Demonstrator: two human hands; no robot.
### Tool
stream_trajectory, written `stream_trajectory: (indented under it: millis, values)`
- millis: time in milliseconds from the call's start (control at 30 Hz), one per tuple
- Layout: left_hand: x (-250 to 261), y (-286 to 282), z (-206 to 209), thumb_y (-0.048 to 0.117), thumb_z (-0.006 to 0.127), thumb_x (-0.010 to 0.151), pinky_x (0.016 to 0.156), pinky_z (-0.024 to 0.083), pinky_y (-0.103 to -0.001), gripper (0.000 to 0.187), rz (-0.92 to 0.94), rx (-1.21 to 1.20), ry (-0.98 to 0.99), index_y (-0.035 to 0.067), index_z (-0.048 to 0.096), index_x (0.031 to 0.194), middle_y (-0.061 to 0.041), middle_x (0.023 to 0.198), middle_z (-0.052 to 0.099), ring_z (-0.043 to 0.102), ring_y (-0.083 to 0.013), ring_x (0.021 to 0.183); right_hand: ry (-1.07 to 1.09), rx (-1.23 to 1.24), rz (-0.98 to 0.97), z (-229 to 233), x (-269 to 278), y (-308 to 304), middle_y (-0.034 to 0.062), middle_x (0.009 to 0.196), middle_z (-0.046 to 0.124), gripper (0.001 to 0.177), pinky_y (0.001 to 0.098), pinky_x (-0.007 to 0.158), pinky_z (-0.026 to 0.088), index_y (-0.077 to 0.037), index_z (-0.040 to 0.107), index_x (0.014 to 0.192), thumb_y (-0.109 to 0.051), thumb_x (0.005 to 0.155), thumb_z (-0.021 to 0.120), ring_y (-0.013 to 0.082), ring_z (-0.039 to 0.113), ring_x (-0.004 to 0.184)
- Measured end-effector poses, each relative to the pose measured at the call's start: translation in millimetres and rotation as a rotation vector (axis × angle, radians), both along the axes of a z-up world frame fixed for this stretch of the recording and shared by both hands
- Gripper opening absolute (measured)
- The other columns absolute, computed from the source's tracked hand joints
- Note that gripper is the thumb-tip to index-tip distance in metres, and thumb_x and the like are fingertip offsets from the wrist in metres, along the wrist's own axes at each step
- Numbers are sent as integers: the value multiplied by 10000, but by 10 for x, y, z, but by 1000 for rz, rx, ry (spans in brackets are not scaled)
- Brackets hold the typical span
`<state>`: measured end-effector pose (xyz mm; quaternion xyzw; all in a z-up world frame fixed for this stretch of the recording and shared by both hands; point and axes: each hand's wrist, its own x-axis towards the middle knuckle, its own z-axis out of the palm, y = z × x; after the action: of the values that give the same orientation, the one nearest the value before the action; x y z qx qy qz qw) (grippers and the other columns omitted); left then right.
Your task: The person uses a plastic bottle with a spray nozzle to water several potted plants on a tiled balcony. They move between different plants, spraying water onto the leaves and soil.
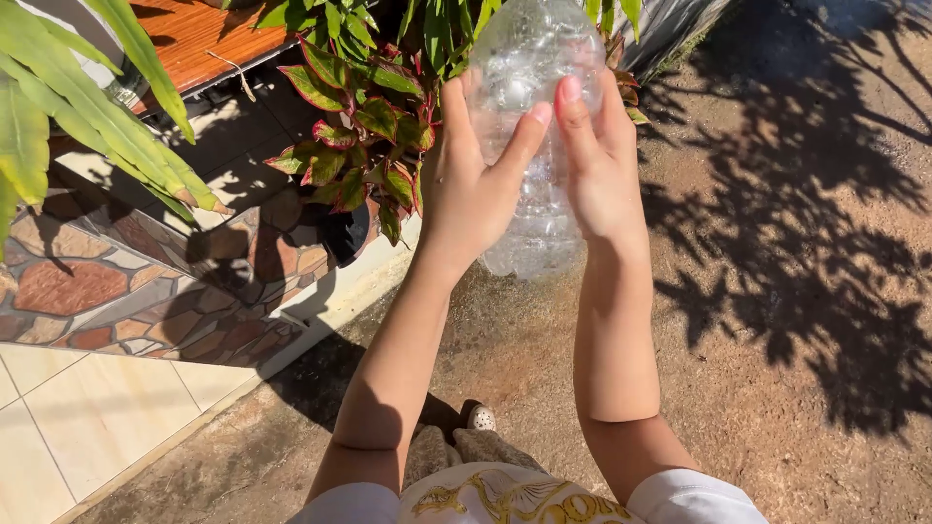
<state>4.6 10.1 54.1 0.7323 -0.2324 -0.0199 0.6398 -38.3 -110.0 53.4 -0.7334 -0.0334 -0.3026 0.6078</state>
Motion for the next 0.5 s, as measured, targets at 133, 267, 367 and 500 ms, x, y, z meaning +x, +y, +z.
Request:
stream_trajectory:
  millis: [133,267,367,500]
  values:
    - [-64,99,-444,424,594,922,1103,226,-641,606,-50,-124,232,20,366,1312,-314,1403,417,348,-455,1367,197,16,-139,-667,91,28,224,1152,616,444,552,1015,383,-20,557,1264,-387,1017,530,319,527,1173]
    - [-41,181,-166,378,612,926,1105,249,-624,613,-1,-164,81,-16,355,1320,-348,1407,391,337,-490,1360,62,-80,-134,-278,125,139,286,1310,531,455,594,1085,307,-20,473,1359,-346,1044,516,422,420,1311]
    - [-55,224,41,349,628,933,1114,294,-594,589,49,-168,-110,-23,368,1309,-350,1403,408,363,-490,1354,-14,-119,-125,-192,136,210,289,1350,496,437,594,1106,281,-15,446,1380,-319,1070,485,417,367,1343]
    - [-38,239,-235,528,549,899,1070,268,-652,759,9,20,213,11,293,1392,-345,1444,361,365,-499,1338,198,47,-112,-472,118,266,373,1310,472,543,724,993,314,14,422,1377,-413,1042,432,579,374,1282]
